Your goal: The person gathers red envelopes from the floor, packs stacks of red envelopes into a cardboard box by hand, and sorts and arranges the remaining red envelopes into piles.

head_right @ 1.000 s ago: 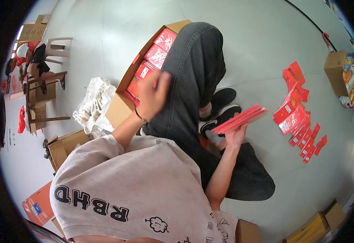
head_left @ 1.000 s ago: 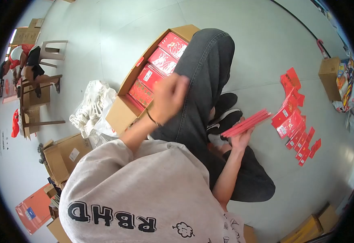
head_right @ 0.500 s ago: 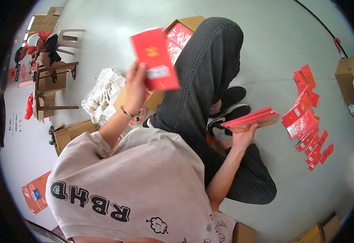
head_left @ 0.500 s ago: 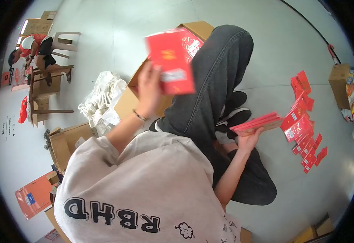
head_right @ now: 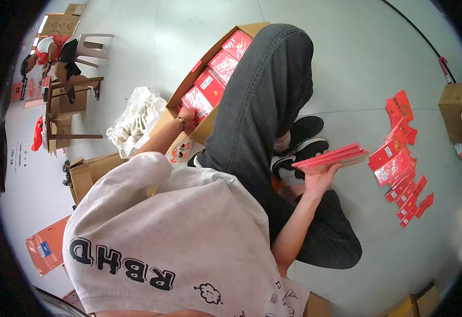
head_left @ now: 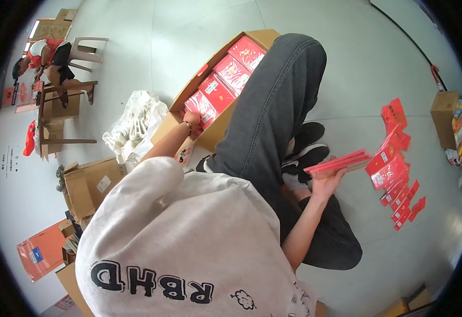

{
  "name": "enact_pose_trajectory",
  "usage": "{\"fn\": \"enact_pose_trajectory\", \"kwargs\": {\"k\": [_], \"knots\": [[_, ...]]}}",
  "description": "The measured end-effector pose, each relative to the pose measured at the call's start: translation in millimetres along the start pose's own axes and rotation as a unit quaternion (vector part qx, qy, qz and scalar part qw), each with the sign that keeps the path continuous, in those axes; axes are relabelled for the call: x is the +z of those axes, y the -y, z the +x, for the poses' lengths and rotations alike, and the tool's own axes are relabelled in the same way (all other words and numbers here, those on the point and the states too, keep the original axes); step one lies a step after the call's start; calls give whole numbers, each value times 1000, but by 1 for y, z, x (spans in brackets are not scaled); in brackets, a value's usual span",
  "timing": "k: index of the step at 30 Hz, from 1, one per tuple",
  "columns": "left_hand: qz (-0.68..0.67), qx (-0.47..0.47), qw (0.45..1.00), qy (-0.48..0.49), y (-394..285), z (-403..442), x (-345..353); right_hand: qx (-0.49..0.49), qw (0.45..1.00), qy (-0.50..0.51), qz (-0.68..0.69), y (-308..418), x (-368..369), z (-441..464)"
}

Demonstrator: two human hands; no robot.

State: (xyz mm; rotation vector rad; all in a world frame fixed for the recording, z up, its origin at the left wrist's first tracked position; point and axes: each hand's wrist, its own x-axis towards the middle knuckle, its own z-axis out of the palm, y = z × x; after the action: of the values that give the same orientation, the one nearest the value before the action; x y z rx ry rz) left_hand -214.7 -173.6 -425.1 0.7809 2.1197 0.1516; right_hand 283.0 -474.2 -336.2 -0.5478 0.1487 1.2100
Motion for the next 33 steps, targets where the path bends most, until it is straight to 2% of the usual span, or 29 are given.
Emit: {"fn": "enact_pose_trajectory", "kwargs": {"k": [1, 2, 3, 4, 6, 8, 9, 10, 11, 12, 14, 15, 17, 18, 20, 21, 22, 23, 24, 25, 26, 27, 28, 30, 32, 33], "knots": [[-2, 1, 1000, 1, -4, -4, -1, -25, 999, -29, -9, -2, 7, 0], [180, 99, 978, -43, -12, -17, -4, -49, 997, -59, -18, -4, 11, 0], [354, 193, 911, -86, -21, -31, -9, -50, 997, -59, -18, -5, 12, 0], [354, 192, 911, -84, -31, -44, -15, -52, 996, -63, -18, -6, 12, -1], [446, 277, 846, -93, -54, -80, -28, -54, 996, -68, -20, -6, 10, -3], [391, 377, 826, -151, -94, -140, -26, -45, 998, -23, -29, -8, 6, -1], [290, 469, 819, -158, -115, -179, -23, -47, 998, -25, -29, -10, 1, 2], [204, 540, 802, -153, -135, -222, -18, -25, 999, 46, 10, -12, -6, 7], [121, 565, 809, -104, -147, -267, -10, -1, 992, 117, 49, -12, -10, 9], [93, 569, 816, -50, -157, -315, -1, 0, 992, 119, 47, -13, -3, 7], [57, 698, 713, 37, -160, -368, 22, -30, 998, -41, -23, -17, 21, 3], [43, 721, 683, 106, -160, -388, 37, -30, 999, -39, -23, -16, 13, 5], [29, 679, 704, 207, -151, -425, 69, -19, 992, 115, -39, -13, -11, 9], [1, 674, 703, 228, -139, -430, 90, -21, 992, 115, -38, -14, -2, 4], [-26, 536, 739, 408, -127, -440, 103, -92, 982, 21, -162, -16, 31, -7], [-24, 536, 738, 409, -127, -439, 101, -79, 985, 32, -150, -13, 28, -11], [34, 506, 761, 404, -129, -436, 93, -80, 985, 31, -148, -13, 25, -12], [92, 473, 782, 396, -135, -435, 80, -94, 988, 16, -118, -14, 22, -14], [74, 450, 810, 367, -144, -433, 62, -106, 991, 2, -87, -16, 19, -14], [0, 538, 799, 268, -144, -416, 49, -105, 991, 1, -84, -14, 12, -14], [-139, 479, 846, 189, -141, -399, 37, -87, 993, -57, -61, -9, 0, -12], [-138, 428, 887, 107, -148, -366, 16, -68, 991, -113, -38, -4, -9, -9], [-331, 399, 844, 140, -173, -361, -4, -67, 991, -110, -36, 0, -12, -6], [-368, 364, 852, 76, -165, -276, -34, -45, 990, -131, -17, 5, -15, -1], [-260, 234, 937, 9, -134, -194, -47, -46, 991, -121, -30, 5, -10, 4], [-215, 195, 957, 7, -113, -150, -44, -42, 990, -128, -36, 4, -10, 5]]}}
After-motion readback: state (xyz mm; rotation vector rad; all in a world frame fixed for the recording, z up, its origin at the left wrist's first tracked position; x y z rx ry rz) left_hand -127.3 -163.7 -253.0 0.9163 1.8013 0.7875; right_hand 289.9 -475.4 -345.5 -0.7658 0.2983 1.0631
